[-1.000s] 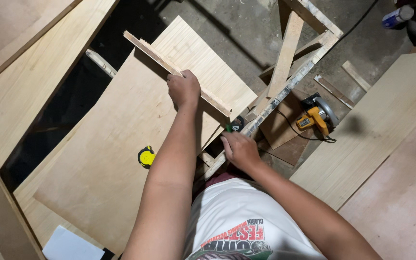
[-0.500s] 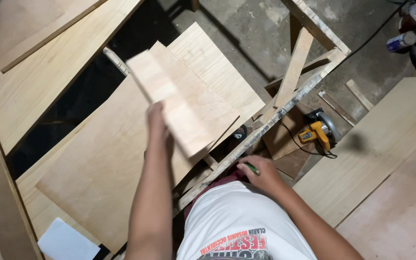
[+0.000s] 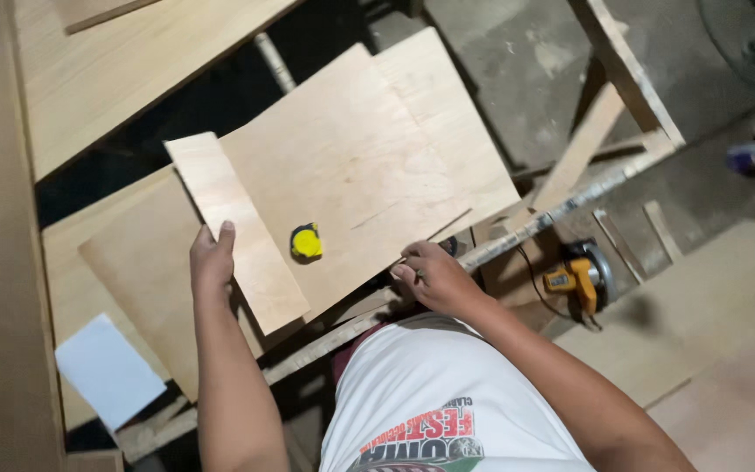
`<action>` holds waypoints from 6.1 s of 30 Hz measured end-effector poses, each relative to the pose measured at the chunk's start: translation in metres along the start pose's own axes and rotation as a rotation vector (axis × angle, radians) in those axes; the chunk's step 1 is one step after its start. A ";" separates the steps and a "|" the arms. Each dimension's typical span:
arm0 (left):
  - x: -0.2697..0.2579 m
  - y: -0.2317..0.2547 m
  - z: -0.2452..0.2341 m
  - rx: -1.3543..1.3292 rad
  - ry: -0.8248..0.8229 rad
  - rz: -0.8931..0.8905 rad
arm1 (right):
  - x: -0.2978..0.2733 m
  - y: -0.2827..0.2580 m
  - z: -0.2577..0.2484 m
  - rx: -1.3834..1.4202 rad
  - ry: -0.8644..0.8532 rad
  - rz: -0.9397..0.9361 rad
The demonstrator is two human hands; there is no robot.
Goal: The person measures wood panels using a tape measure and marks them with a pencil, while moving wood pieces on a workbench.
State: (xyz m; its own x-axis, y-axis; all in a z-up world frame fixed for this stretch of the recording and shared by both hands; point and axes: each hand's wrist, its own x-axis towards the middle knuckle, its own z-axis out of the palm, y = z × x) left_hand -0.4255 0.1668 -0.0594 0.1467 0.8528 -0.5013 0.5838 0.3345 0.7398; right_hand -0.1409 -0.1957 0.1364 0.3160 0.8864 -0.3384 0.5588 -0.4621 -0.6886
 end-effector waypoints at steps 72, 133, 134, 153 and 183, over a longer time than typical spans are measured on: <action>-0.174 -0.292 -0.105 -0.456 0.731 -0.369 | 0.092 0.040 0.019 -0.685 -0.427 0.111; -0.272 0.107 0.394 -0.765 -0.260 -0.760 | 0.114 0.240 -0.124 -0.453 -0.357 0.000; -0.272 0.109 0.394 -0.758 -0.267 -0.755 | 0.114 0.241 -0.124 -0.460 -0.356 -0.006; -0.278 0.113 0.393 -0.755 -0.226 -0.705 | 0.111 0.239 -0.108 -0.524 -0.254 -0.134; -0.282 0.113 0.397 -0.752 -0.188 -0.679 | 0.105 0.226 -0.162 -0.176 -0.377 -0.146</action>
State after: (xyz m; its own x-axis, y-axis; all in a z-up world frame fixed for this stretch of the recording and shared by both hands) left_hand -0.0836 -0.1949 -0.0127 0.1326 0.3350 -0.9328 -0.0507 0.9422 0.3312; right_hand 0.1434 -0.2117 0.0489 -0.0600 0.8759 -0.4787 0.7092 -0.3000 -0.6379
